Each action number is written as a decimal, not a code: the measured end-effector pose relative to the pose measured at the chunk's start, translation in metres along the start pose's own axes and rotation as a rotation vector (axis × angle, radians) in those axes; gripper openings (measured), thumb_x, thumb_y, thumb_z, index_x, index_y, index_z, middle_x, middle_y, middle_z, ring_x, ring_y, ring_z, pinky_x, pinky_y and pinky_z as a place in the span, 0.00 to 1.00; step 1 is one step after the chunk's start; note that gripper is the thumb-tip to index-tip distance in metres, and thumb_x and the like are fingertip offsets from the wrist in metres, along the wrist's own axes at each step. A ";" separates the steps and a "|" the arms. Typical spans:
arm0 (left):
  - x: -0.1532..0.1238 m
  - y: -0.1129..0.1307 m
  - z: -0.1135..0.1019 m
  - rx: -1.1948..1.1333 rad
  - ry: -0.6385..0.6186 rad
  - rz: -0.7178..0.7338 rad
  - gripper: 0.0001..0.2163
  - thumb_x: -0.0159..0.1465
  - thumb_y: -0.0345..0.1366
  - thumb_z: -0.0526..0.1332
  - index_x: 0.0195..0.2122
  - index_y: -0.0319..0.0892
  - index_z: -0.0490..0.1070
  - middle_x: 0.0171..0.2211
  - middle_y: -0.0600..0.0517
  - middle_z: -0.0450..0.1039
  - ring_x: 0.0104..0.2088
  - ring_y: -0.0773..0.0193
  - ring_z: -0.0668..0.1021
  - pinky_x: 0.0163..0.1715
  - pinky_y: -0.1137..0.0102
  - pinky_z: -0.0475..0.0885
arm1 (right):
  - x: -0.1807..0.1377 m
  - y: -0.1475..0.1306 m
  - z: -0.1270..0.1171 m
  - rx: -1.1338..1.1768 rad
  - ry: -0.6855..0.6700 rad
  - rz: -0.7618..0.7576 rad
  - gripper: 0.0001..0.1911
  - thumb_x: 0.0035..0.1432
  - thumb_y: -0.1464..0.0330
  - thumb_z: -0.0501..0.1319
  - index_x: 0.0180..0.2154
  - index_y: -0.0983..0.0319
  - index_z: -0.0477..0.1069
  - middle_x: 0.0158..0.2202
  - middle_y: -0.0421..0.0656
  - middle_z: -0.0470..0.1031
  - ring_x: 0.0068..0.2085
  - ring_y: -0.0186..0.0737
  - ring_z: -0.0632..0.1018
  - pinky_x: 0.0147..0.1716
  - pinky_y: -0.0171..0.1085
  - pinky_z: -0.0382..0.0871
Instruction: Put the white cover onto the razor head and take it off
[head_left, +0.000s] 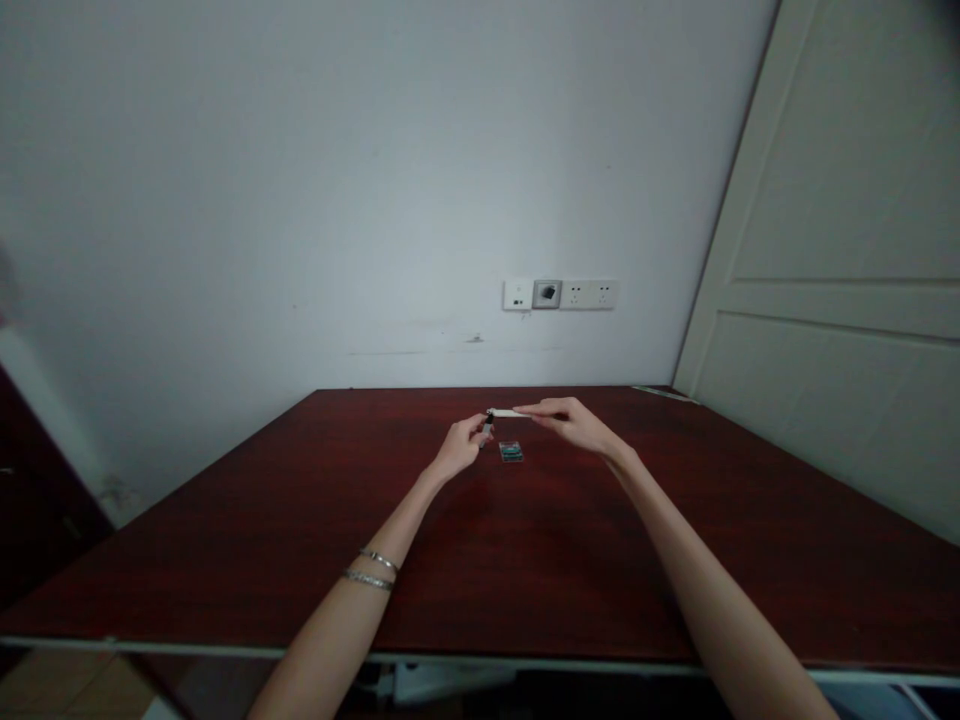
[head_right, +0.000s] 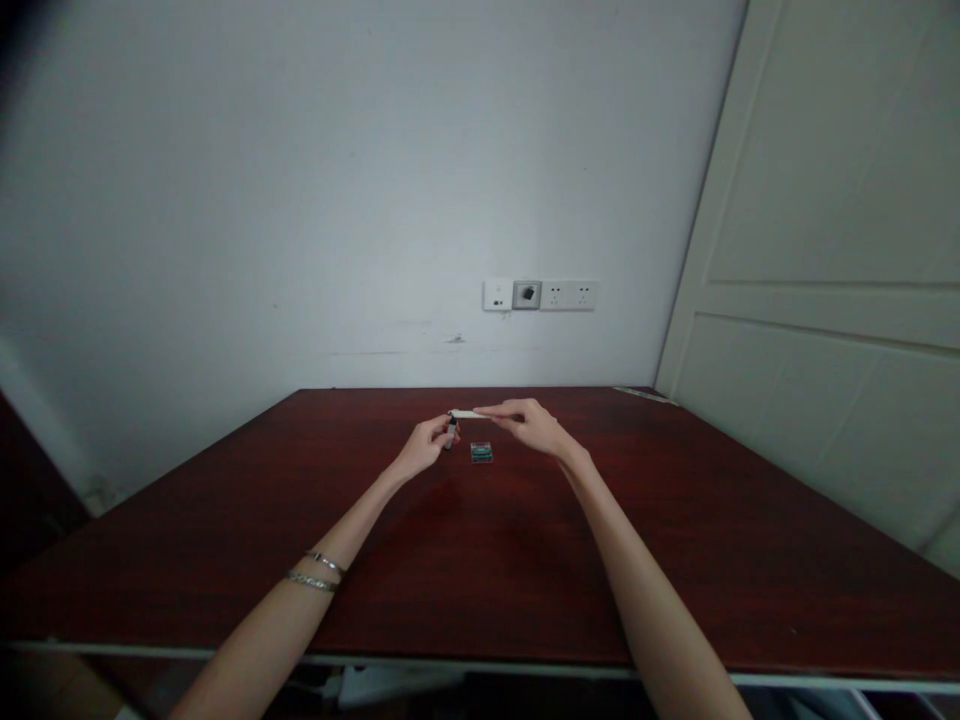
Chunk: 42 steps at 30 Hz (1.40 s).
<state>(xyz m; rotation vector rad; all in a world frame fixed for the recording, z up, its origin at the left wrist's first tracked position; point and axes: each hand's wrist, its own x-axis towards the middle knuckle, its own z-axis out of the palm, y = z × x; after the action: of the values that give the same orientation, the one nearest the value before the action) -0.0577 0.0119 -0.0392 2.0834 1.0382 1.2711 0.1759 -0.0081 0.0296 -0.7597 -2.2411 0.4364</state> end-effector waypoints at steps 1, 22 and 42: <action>0.000 0.000 0.000 0.011 0.005 0.003 0.08 0.57 0.28 0.53 0.36 0.37 0.69 0.30 0.51 0.73 0.32 0.66 0.75 0.36 0.73 0.67 | 0.000 -0.001 0.000 0.005 0.001 -0.003 0.17 0.58 0.66 0.54 0.48 0.57 0.71 0.45 0.42 0.76 0.44 0.41 0.75 0.45 0.40 0.66; 0.000 0.007 0.001 0.057 0.035 -0.056 0.07 0.56 0.28 0.55 0.34 0.39 0.70 0.28 0.51 0.73 0.31 0.65 0.74 0.32 0.74 0.67 | 0.000 -0.017 0.003 0.024 -0.030 0.004 0.17 0.57 0.67 0.55 0.48 0.55 0.72 0.46 0.41 0.75 0.45 0.42 0.74 0.46 0.40 0.64; 0.005 0.007 -0.006 -0.241 0.111 -0.242 0.04 0.54 0.28 0.58 0.32 0.38 0.66 0.23 0.53 0.72 0.22 0.69 0.75 0.25 0.74 0.71 | -0.003 0.058 0.023 0.279 0.228 0.451 0.18 0.48 0.62 0.61 0.38 0.67 0.76 0.28 0.45 0.77 0.23 0.31 0.71 0.22 0.31 0.65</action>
<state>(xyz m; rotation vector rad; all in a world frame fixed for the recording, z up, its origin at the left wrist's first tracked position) -0.0588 0.0123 -0.0288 1.6702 1.0883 1.3276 0.1831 0.0330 -0.0173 -1.1032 -1.7438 0.8142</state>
